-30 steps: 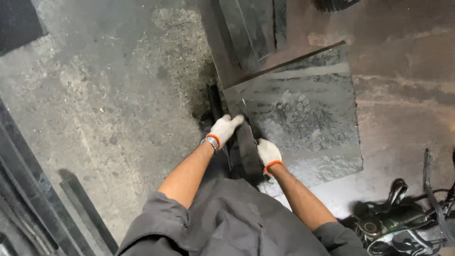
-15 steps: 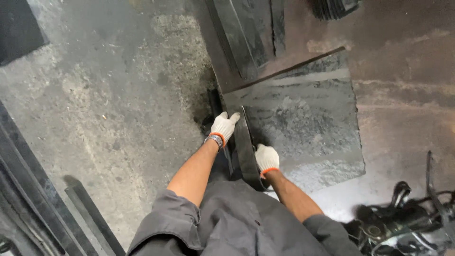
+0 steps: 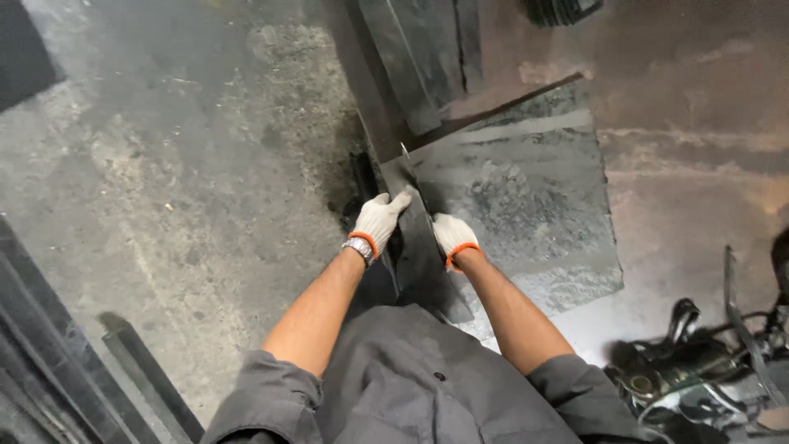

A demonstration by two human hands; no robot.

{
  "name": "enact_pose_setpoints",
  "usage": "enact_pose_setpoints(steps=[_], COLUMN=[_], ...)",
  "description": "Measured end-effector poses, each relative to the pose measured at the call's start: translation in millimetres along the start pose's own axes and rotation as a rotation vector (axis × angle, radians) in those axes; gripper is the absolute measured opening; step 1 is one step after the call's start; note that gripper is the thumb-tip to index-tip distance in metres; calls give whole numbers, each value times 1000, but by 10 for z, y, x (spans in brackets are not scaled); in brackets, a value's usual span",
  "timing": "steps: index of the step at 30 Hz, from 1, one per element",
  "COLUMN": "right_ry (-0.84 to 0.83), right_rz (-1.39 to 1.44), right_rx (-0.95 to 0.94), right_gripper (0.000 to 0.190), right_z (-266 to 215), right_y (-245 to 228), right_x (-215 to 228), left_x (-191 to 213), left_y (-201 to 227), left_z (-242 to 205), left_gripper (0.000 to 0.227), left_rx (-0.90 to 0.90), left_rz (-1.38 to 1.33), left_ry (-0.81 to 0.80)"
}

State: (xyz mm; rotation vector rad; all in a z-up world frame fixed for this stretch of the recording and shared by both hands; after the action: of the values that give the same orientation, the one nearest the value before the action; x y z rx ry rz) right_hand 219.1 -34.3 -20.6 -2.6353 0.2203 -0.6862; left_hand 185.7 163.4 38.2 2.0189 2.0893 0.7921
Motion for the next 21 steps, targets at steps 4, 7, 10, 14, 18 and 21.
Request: enact_pose_setpoints(steps=[4,7,10,14,18,21], right_ry=[113,128,168,262,308,311], right_rz=[-58,-16,-14,-87,-139,-99], right_rx=[66,52,31,69,91,70], right_gripper=[53,52,52,50,45,46], right_z=[39,-99,-21,90,153,48], right_y=[-55,-279,-176,-118,-62,287], right_x=[-5,63,-3,-161,-218,-143], left_x=[-82,-42,-59,-11,110,215], left_y=[-95,-108,-51,-206,-92,437], left_z=[138,97,136,343,304,-170], left_gripper=[53,55,55,62,64,45], left_rx=[20,4,17,-93,-226,-300], left_rz=[-175,-85,-260,-309,-239,-377], left_ry=[-56,-14,-63,6,89,-138])
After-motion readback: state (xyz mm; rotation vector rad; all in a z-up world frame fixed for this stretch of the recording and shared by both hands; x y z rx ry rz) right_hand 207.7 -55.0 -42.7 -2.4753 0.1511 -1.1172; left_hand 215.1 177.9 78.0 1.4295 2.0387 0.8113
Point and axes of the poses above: each hand's wrist, its own z-axis towards the middle knuckle, its own x-axis out of the back of the hand, y = z × x, the point moved 1 cm from there along z, towards the middle knuckle, and after that the axes turned 10 degrees about x, right-handed, at the moved point
